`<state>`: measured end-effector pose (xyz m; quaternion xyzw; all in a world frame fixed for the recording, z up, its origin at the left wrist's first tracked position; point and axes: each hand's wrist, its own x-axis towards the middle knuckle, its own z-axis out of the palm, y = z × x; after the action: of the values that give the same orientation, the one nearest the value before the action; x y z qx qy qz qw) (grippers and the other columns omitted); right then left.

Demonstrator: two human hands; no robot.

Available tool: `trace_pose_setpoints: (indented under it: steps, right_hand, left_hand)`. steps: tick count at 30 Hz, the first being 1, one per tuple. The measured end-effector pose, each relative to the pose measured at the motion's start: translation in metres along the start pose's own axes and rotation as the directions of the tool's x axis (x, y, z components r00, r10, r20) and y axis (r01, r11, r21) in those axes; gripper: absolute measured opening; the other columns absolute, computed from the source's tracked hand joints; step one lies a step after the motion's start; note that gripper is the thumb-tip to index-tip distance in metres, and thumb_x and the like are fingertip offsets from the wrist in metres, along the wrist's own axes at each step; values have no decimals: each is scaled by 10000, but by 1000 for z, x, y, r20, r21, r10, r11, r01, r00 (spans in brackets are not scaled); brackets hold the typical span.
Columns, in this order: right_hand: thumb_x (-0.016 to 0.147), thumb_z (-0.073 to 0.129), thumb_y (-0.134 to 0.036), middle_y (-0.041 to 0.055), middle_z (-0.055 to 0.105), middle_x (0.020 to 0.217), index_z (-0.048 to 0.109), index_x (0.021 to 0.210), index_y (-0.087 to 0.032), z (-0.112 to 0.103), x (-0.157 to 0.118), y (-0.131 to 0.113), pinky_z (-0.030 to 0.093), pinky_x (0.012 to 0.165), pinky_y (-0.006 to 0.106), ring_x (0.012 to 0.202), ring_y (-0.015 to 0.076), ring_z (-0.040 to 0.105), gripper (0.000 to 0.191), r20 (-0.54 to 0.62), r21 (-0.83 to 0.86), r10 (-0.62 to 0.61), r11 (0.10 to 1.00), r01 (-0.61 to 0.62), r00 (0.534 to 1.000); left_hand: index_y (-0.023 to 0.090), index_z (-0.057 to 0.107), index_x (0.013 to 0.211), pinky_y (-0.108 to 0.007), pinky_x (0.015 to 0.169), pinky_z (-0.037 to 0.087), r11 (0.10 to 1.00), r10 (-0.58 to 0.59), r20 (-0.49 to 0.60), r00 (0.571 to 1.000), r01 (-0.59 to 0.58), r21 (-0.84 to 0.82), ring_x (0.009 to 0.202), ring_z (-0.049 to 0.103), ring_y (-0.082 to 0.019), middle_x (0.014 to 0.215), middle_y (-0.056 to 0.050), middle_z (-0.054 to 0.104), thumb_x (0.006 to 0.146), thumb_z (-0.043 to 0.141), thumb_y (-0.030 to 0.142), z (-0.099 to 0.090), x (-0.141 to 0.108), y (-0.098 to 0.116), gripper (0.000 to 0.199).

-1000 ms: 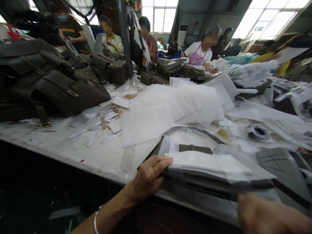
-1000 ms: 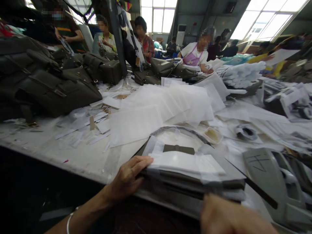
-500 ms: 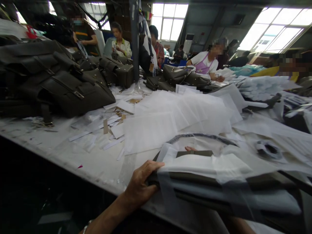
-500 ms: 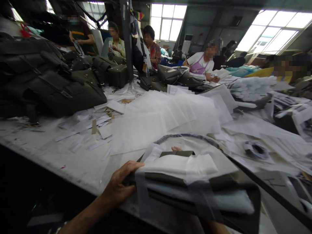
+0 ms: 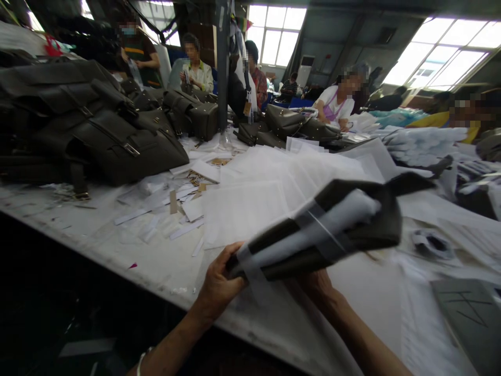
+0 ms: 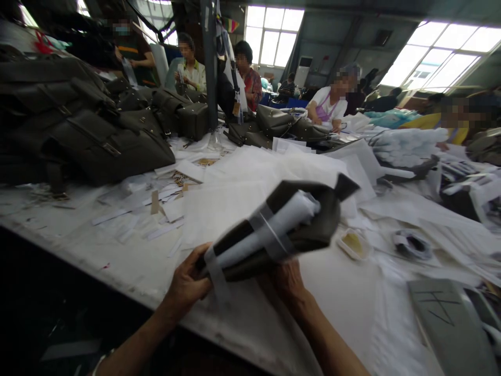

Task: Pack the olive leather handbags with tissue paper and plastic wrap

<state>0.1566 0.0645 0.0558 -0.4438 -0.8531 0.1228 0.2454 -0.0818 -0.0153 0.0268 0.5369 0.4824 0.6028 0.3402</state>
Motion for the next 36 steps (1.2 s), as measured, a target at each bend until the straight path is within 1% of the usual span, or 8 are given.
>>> trace_pose_setpoints:
  steps: [3,7,12,18,23,25,28,36]
  right_hand:
    - [996,435,-215,54,656,725,652,796,-167,5,-13,-9,464,718,337,694,183,621,299,11,-144,-13,989,14,1000]
    - [963,467,-208,47,702,700,629,761,-202,10,-44,-39,413,625,283,625,179,654,259,170,-274,50,962,-1,984]
    - [967,452,-314,49,740,783,653,786,-214,11,-63,-64,464,666,290,749,224,702,289,305,102,291,937,-335,907]
    - [890,482,-624,58,720,711,703,769,-241,11,-100,-68,537,648,326,692,228,687,459,487,502,408,593,-630,772]
    - [695,610,-792,72,666,623,682,720,-144,26,-137,-74,456,463,244,506,149,585,652,614,706,435,69,-705,658]
    - [670,697,-732,59,660,637,679,744,-134,27,-141,-76,443,464,228,526,141,591,603,616,729,445,-8,-685,650]
    - [689,719,-687,31,648,637,653,796,-143,25,-138,-76,432,454,227,528,147,603,558,626,714,422,27,-700,655]
    - [818,613,-423,-17,598,578,618,662,-160,7,-119,-86,400,522,225,523,107,520,305,602,629,307,387,-674,737]
  left_hand:
    - [207,601,1248,-340,994,528,1000,-20,-72,997,19,-19,1124,650,-220,1191,-44,683,730,707,171,-1,2,-4,530]
    - [184,585,1242,-337,973,539,1000,-1,-105,994,4,25,1101,661,-222,1178,-59,685,745,736,255,0,5,4,524]
    - [221,564,1292,-356,976,538,963,174,-36,984,-162,216,1124,647,-227,1200,-54,669,791,704,206,8,-2,14,520]
    - [205,502,1345,-355,923,570,742,527,308,792,-606,286,1100,640,-212,1166,-94,660,851,557,75,32,-24,12,514]
    - [184,505,1334,-373,1000,531,590,547,485,683,-725,356,1130,612,-184,1151,-95,652,937,437,50,44,-35,14,425]
    - [177,524,1313,-363,1014,520,562,541,507,671,-737,376,1124,610,-179,1140,-91,652,961,437,69,47,-35,15,378]
    - [168,535,1301,-354,1000,524,547,541,512,667,-742,389,1130,603,-188,1149,-97,647,972,435,85,54,-31,15,354]
    - [180,537,1310,-368,988,531,546,525,528,667,-740,392,1117,611,-187,1149,-97,652,947,405,64,71,-19,8,403]
